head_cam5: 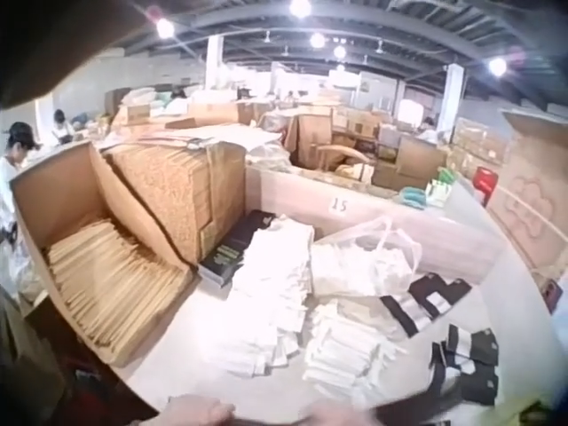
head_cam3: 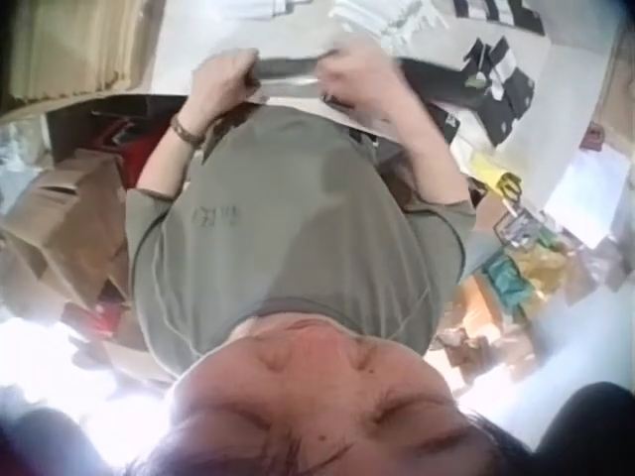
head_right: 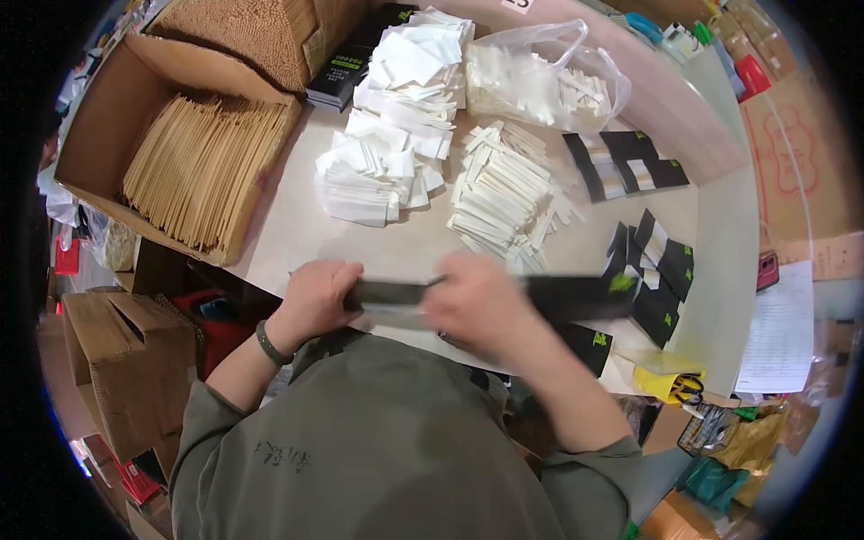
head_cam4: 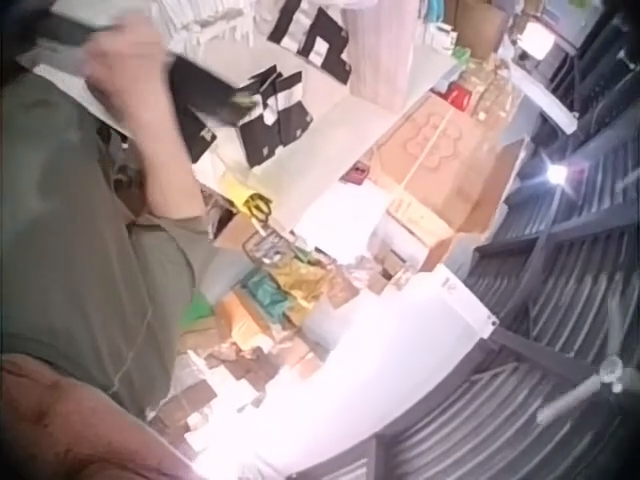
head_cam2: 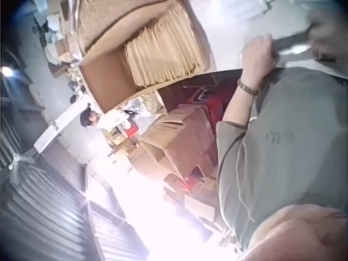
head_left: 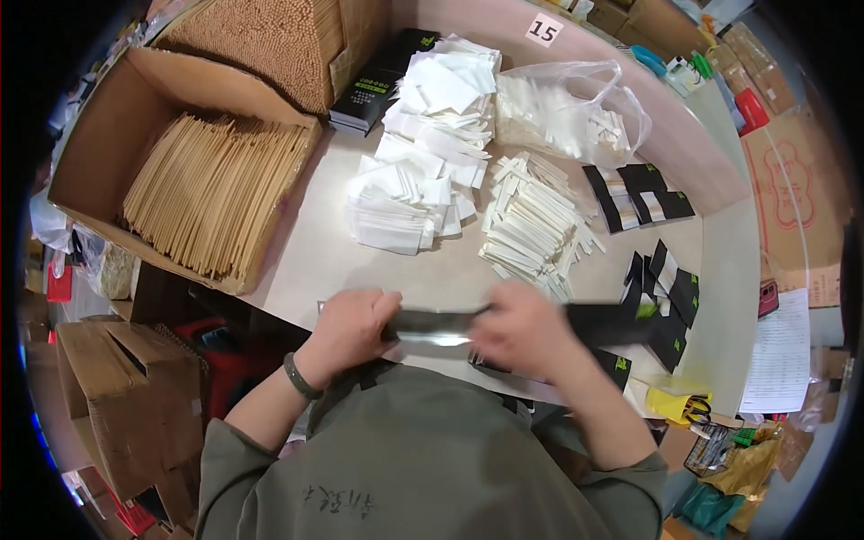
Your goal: The recorder is counting small white strips, placing them into black pouches, and documenting the progress in a notebook.
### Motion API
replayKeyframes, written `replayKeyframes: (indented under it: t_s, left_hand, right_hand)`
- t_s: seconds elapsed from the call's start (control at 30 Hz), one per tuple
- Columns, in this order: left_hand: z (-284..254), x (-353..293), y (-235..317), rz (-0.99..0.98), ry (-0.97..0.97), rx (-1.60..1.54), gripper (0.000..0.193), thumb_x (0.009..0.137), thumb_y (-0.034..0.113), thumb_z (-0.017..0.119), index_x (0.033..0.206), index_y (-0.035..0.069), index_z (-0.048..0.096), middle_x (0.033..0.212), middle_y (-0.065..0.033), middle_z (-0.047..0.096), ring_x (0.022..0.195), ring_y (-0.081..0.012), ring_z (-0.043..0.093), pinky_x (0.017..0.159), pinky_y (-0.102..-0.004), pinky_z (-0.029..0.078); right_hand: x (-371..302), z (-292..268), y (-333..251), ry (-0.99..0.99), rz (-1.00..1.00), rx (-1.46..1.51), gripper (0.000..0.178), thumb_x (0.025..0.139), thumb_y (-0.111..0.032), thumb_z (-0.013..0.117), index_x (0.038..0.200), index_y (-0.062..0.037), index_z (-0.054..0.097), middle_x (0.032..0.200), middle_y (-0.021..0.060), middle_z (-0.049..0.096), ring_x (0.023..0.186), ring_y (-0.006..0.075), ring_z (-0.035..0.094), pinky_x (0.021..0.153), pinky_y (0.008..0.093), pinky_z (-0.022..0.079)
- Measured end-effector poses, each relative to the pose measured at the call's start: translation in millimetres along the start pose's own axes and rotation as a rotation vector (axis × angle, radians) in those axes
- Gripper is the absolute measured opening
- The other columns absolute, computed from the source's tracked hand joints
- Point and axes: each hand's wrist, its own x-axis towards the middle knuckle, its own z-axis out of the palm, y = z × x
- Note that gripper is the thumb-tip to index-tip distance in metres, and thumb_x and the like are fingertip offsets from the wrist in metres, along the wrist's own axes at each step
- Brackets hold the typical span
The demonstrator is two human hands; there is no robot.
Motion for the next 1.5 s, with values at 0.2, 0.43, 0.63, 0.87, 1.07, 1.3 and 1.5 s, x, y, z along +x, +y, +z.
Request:
replayKeyframes:
  t_s: [0.2, 0.43, 0.63, 0.87, 1.07, 1.3, 1.5]
  left_hand:
    - [-19.9, 2.8, 10.6, -0.407, -0.302, -0.701, 0.041, 0.07, 0.016, 0.073, 0.102, -0.002, 0.055, 0.081, -0.014, 0.061, 0.076, -0.0303, 0.061, 0.072, -0.0376, 0.051]
    - [0.7, 35.1, 75.1, 0.244, -0.486, -0.929, 0.026, 0.071, 0.008, 0.066, 0.092, 0.002, 0.053, 0.093, -0.0164, 0.058, 0.083, -0.0318, 0.06, 0.072, -0.0392, 0.049]
    - [11.1, 5.2, 24.2, -0.393, -0.055, -0.37, 0.041, 0.071, 0.008, 0.07, 0.109, 0.003, 0.056, 0.092, -0.0174, 0.063, 0.085, -0.0366, 0.063, 0.073, -0.0422, 0.051]
    - [18.5, -16.1, 14.7, -0.154, -0.15, -0.324, 0.052, 0.067, 0.009, 0.075, 0.116, 0.006, 0.056, 0.099, -0.0147, 0.063, 0.092, -0.0361, 0.063, 0.077, -0.043, 0.052]
    - [-1.5, 14.5, 1.6, 0.038, -0.268, -0.242, 0.052, 0.069, 0.011, 0.076, 0.117, 0.005, 0.057, 0.099, -0.0138, 0.064, 0.092, -0.0362, 0.062, 0.077, -0.0427, 0.052]
    - [-22.7, 3.7, -32.0, 0.017, 0.111, -0.223, 0.057, 0.076, 0.028, 0.081, 0.124, 0.005, 0.06, 0.122, -0.0162, 0.061, 0.116, -0.0347, 0.056, 0.1, -0.043, 0.045]
    - [-74.1, -39.2, -117.2, -0.543, 0.64, 0.099, 0.019, 0.085, 0.012, 0.068, 0.101, 0.003, 0.067, 0.093, -0.0145, 0.066, 0.082, -0.0332, 0.066, 0.071, -0.0399, 0.053]
  right_hand:
    - [-77.0, -64.2, 30.2, -0.075, 0.359, -0.38, 0.034, 0.07, -0.028, 0.082, 0.09, -0.0064, 0.065, 0.123, 0.018, 0.058, 0.116, 0.0365, 0.054, 0.099, 0.0466, 0.042]
    - [-41.2, 6.5, -4.2, -0.235, 0.149, -0.141, 0.032, 0.074, -0.026, 0.072, 0.091, -0.0012, 0.061, 0.117, 0.0207, 0.057, 0.109, 0.0366, 0.057, 0.088, 0.0436, 0.048]
    - [-34.5, 7.6, -36.8, -0.195, 0.641, -0.169, 0.033, 0.085, -0.034, 0.067, 0.08, -0.002, 0.06, 0.081, 0.0162, 0.063, 0.08, 0.0344, 0.064, 0.066, 0.0426, 0.049]
    - [-25.8, 23.8, -34.6, -0.139, 0.827, -0.06, 0.025, 0.086, -0.027, 0.061, 0.076, -0.0037, 0.063, 0.066, 0.0169, 0.064, 0.066, 0.0372, 0.064, 0.062, 0.0472, 0.05]
    - [2.2, 48.3, -39.8, -0.096, 0.694, -0.018, 0.022, 0.081, -0.024, 0.061, 0.076, -0.0036, 0.067, 0.071, 0.0168, 0.066, 0.069, 0.0362, 0.065, 0.067, 0.0444, 0.052]
    - [-9.4, 19.9, 58.5, -0.26, 0.714, -0.4, 0.017, 0.079, -0.023, 0.066, 0.082, -0.0058, 0.067, 0.083, 0.0158, 0.066, 0.082, 0.0352, 0.065, 0.073, 0.0449, 0.052]
    - [25.9, 20.3, 39.2, -0.189, 0.445, -0.167, 0.011, 0.081, -0.016, 0.064, 0.081, -0.0055, 0.063, 0.081, 0.0153, 0.062, 0.08, 0.0348, 0.063, 0.07, 0.0447, 0.05]
